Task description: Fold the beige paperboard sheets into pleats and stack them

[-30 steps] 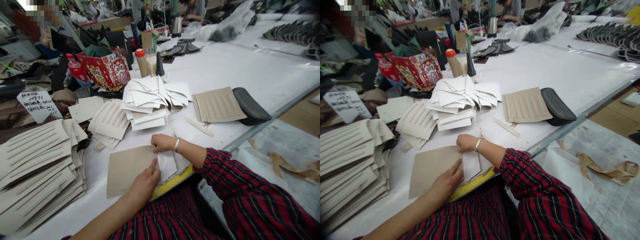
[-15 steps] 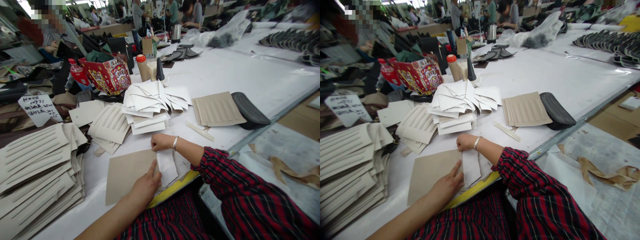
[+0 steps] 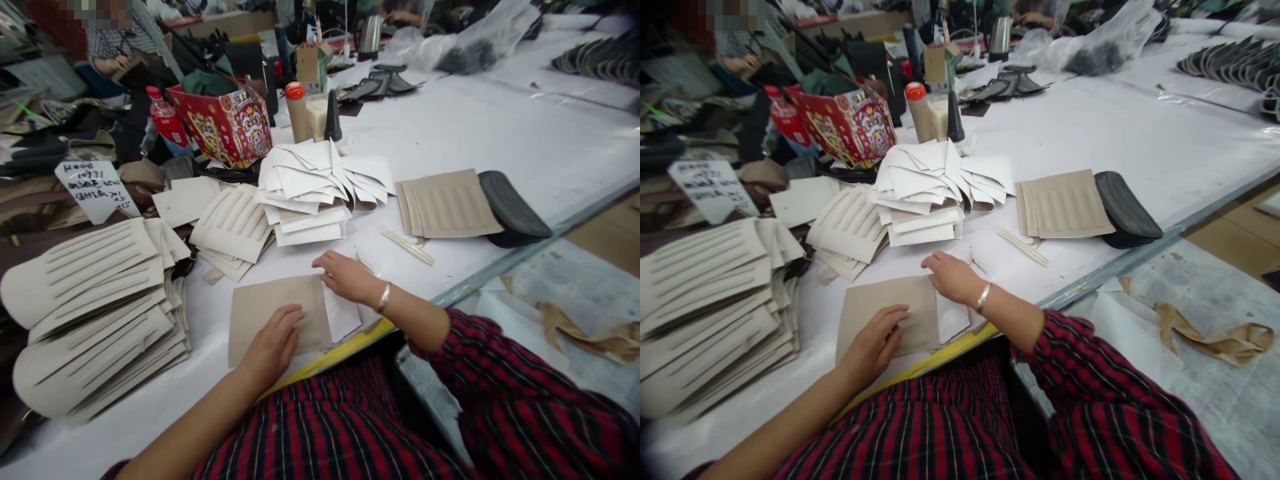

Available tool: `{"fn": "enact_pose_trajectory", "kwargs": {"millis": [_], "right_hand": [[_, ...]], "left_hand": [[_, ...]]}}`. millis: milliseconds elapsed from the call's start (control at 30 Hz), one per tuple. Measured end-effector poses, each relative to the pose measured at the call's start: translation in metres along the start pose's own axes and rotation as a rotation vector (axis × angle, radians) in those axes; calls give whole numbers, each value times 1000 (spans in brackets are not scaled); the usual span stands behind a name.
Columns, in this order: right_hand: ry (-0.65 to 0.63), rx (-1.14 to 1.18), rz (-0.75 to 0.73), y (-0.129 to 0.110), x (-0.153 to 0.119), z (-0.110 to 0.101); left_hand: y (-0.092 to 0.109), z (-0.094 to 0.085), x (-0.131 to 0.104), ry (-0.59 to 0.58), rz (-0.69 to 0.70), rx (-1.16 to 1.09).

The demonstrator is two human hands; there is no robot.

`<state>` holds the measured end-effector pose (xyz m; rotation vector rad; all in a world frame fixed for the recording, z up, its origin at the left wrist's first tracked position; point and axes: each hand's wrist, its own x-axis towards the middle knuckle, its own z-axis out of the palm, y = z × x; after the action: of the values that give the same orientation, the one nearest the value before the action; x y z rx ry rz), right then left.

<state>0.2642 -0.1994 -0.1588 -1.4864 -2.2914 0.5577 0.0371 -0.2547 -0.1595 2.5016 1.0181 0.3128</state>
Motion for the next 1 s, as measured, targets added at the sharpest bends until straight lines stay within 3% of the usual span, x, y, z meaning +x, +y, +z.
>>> {"fn": "enact_pose_trajectory", "kwargs": {"millis": [67, 100, 200, 267, 367, 600, 733, 867, 933, 1000], "right_hand": [[56, 71, -27, -15, -38, 11], [62, 89, -39, -23, -56, 19], [58, 33, -76, -44, -97, 46], [58, -65, -112, -55, -110, 59], [47, -204, -136, -70, -114, 64], [35, -295, -145, -100, -99, 75], [24, -225, -82, -108, -96, 89], [68, -69, -15, -104, -98, 88], [127, 29, 44, -103, -95, 85], [186, 94, 90, -105, -87, 85]], "left_hand": [[-10, -3, -28, 130, 25, 17], [-14, -2, -40, 130, 55, 52], [-22, 5, -63, -6, 136, 195], [-24, 7, -68, -114, 174, 266], [-27, 4, -70, -194, 234, 304], [-29, 7, -80, -165, 263, 273], [-42, 8, -100, -64, 208, 245], [-63, -7, -131, 97, 69, 280], [-68, -15, -132, 158, 1, 288], [-66, -15, -118, 198, -41, 277]]}}
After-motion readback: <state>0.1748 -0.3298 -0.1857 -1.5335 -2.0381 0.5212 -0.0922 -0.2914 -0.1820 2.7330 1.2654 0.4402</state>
